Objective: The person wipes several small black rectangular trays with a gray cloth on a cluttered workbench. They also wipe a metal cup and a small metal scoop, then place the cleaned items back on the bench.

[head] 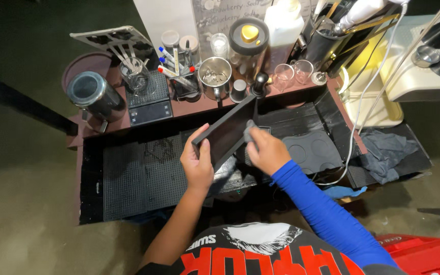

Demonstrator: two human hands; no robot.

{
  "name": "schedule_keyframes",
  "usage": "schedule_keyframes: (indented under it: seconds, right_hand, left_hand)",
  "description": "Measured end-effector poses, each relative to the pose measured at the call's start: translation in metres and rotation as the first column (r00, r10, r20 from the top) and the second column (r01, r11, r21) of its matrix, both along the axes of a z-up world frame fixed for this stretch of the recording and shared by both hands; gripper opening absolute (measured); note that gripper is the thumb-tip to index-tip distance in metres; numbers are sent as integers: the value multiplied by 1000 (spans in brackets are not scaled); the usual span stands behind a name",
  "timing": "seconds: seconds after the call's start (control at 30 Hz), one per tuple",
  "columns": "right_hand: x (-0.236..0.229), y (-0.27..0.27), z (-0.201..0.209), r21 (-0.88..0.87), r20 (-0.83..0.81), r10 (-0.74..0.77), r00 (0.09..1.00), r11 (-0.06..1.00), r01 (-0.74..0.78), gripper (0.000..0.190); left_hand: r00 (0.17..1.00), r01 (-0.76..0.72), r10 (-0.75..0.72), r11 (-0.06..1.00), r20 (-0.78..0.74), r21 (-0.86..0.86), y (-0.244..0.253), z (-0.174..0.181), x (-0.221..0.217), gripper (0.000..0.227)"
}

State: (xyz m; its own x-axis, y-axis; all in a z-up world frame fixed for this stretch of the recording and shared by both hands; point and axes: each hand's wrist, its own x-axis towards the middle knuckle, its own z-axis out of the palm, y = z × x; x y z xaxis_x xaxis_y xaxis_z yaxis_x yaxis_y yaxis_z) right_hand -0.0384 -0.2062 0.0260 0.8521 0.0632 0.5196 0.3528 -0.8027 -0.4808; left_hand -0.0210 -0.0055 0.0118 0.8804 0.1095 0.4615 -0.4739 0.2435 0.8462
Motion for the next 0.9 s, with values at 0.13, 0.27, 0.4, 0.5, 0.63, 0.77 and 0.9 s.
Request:
schedule_keyframes:
  seconds: [0.13, 0.27, 0.4, 0.5, 0.63, 0.77, 0.9]
  right_hand:
    - [-21, 35, 10, 50, 47, 236, 971, 970, -239, 27]
    - [-40, 66, 21, 91, -138, 437, 889, 899, -428, 25]
    - [-36, 64, 22, 298, -182, 498, 848, 850, -435, 20]
    - [-34, 65, 18, 431, -211, 477, 853, 829, -357, 17]
    - [-37, 66, 16, 524, -105, 441, 891, 786, -328, 17]
    - [-24, 60, 41, 625, 28, 397, 917, 710, -326, 18]
    - [-41, 68, 58, 342, 90, 284, 955, 891, -298, 25]
  left_hand:
    - [998, -26, 23, 998, -66, -48, 1, -8, 5, 31]
    - [995, 18, -30, 992, -98, -126, -1, -14, 7, 36]
    - [925, 327, -370, 892, -89, -311, 6, -5, -4, 54]
    - [796, 446, -585, 739, -153, -505, -4, -1, -6, 64]
    - [803, 524, -564, 822, -191, -224, 3, 0, -6, 60]
    - [785, 550, -587, 808, -199, -213, -8, 4, -19, 62]
    - [699, 588, -698, 686, -159, -427, -5, 8, -24, 62]
